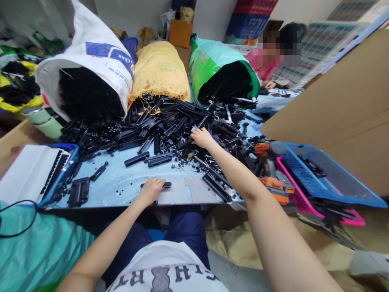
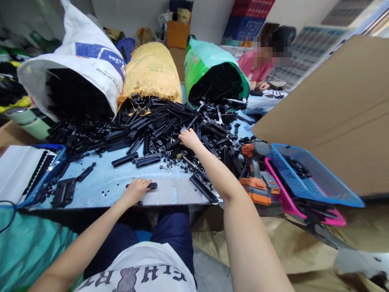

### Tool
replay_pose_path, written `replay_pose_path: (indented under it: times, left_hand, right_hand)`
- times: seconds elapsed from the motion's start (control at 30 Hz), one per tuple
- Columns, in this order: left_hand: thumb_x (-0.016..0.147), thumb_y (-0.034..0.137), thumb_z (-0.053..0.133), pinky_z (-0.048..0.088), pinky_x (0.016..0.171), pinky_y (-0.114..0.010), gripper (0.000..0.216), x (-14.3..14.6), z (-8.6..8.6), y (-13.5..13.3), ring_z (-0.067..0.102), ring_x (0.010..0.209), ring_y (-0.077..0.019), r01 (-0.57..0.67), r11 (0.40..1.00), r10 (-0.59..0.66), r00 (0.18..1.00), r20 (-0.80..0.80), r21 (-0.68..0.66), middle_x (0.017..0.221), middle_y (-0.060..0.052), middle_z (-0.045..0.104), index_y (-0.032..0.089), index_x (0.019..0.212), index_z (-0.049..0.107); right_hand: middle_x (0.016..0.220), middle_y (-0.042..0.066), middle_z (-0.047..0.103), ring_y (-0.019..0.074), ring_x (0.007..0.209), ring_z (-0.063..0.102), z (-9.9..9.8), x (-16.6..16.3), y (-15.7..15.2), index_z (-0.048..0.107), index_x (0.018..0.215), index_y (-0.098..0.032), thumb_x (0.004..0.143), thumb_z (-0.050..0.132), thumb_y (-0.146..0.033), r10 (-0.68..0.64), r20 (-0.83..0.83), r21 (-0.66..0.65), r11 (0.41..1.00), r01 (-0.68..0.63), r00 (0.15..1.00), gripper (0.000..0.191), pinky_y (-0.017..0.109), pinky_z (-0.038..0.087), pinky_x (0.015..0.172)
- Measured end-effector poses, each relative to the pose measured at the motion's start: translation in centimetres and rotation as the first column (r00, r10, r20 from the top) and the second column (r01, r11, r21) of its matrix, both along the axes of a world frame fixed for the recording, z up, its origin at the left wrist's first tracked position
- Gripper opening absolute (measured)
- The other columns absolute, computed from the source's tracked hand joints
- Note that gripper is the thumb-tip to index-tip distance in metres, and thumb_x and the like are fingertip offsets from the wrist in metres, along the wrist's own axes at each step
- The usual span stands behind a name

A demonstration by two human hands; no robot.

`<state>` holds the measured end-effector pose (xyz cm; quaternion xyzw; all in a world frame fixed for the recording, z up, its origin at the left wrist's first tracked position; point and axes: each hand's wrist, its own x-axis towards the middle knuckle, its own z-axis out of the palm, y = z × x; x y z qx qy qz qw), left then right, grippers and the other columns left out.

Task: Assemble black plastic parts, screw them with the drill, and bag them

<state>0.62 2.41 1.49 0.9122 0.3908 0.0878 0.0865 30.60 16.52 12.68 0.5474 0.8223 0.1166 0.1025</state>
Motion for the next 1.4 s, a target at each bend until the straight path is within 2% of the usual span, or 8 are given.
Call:
replay_pose_path:
  times: [0.2,0.33,0.43,0.57,0.73,1.13,1.27,1.4]
  left_hand:
    - [0.09,0.019,0.049,0.045,0.076,-0.035,0.026,-1.2,-0.1,-1.2,0.06,0.09,-0.0228,-0.018,0.999,0.018,1.0,-0.024,0.038,0.09,-0.01,0.064,0.013,0.115,0.054]
    - [0.089,0.023,0.049,0.045,0.083,-0.038,0.029,-1.8,0.3,-1.3,0.057,0.097,-0.0244,-0.051,0.998,0.05,0.999,-0.021,-0.044,0.1,-0.011,0.062,0.015,0.116,0.054]
    - [0.09,0.023,0.044,0.041,0.093,-0.037,0.035,-1.4,0.8,-1.0,0.052,0.108,-0.023,-0.014,0.992,0.016,1.0,0.013,-0.127,0.116,-0.01,0.057,0.018,0.124,0.049]
    - [0.089,0.037,0.044,0.037,0.096,-0.041,0.042,-0.7,1.3,-0.9,0.048,0.113,-0.0251,-0.013,0.983,0.011,1.0,-0.01,-0.185,0.122,-0.01,0.053,0.018,0.126,0.046]
    - [0.067,0.068,0.061,0.037,0.094,-0.044,0.073,-0.8,1.4,-1.4,0.051,0.108,-0.0304,0.003,0.989,0.002,0.999,0.032,-0.146,0.115,-0.013,0.056,0.017,0.119,0.048]
    - [0.08,0.058,0.055,0.046,0.079,-0.033,0.048,-1.4,0.7,-1.9,0.06,0.093,-0.0232,0.044,0.994,-0.027,0.987,0.16,-0.105,0.097,-0.008,0.062,0.017,0.105,0.053]
    - [0.082,0.057,0.053,0.045,0.082,-0.034,0.053,1.5,1.3,0.2,0.056,0.101,-0.0244,0.1,0.982,-0.089,0.993,0.073,-0.162,0.107,-0.01,0.061,0.017,0.116,0.05]
    - [0.094,0.023,0.036,0.04,0.088,-0.039,0.035,6.2,2.1,4.8,0.052,0.108,-0.0242,0.016,1.0,-0.016,1.0,-0.018,-0.024,0.115,-0.01,0.059,0.018,0.126,0.046]
  right_hand:
    - [0.087,0.016,0.066,0.0261,0.082,0.059,-1.7,-2.7,-7.9,0.059,0.096,-0.012,0.091,0.044,-0.032,-0.003,-0.084,0.066,0.998,0.009,0.996,0.025,0.033,0.033,0.073]
    - [0.079,0.007,0.067,0.0198,0.068,0.061,-5.0,-3.4,-16.3,0.056,0.098,-0.018,0.093,0.04,-0.046,0.104,-0.247,-0.204,0.966,-0.156,0.963,0.032,0.026,0.03,0.058]
    - [0.077,0.007,0.067,0.019,0.067,0.061,-7.4,-4.0,-19.5,0.056,0.092,-0.019,0.092,0.037,-0.056,0.178,-0.319,-0.308,0.91,-0.28,0.931,0.041,0.026,0.027,0.055]
    - [0.081,0.008,0.069,0.0192,0.066,0.062,-9.0,-5.4,-19.4,0.056,0.093,-0.019,0.094,0.031,-0.054,0.144,-0.305,-0.327,0.912,-0.246,0.941,0.043,0.027,0.025,0.054]
    - [0.082,0.009,0.068,0.0206,0.068,0.062,-8.1,-6.6,-19.0,0.057,0.096,-0.02,0.094,0.027,-0.056,0.103,-0.273,-0.317,0.929,-0.191,0.957,0.047,0.028,0.024,0.054]
    - [0.084,0.01,0.066,0.022,0.073,0.061,-5.3,-7.2,-19.2,0.06,0.1,-0.023,0.094,0.03,-0.054,0.111,-0.233,-0.258,0.951,-0.172,0.966,0.044,0.028,0.029,0.06]
    - [0.081,0.008,0.068,0.0213,0.074,0.062,-5.5,-4.6,-17.2,0.062,0.094,-0.02,0.09,0.042,-0.057,0.012,-0.31,-0.365,0.922,-0.13,0.951,0.042,0.027,0.034,0.063]
    - [0.098,0.009,0.066,0.0196,0.091,0.06,-6.9,-5.0,-13.4,0.06,0.105,-0.018,0.096,0.038,-0.04,-0.133,-0.437,-0.284,0.959,0.004,0.89,0.032,0.025,0.038,0.075]
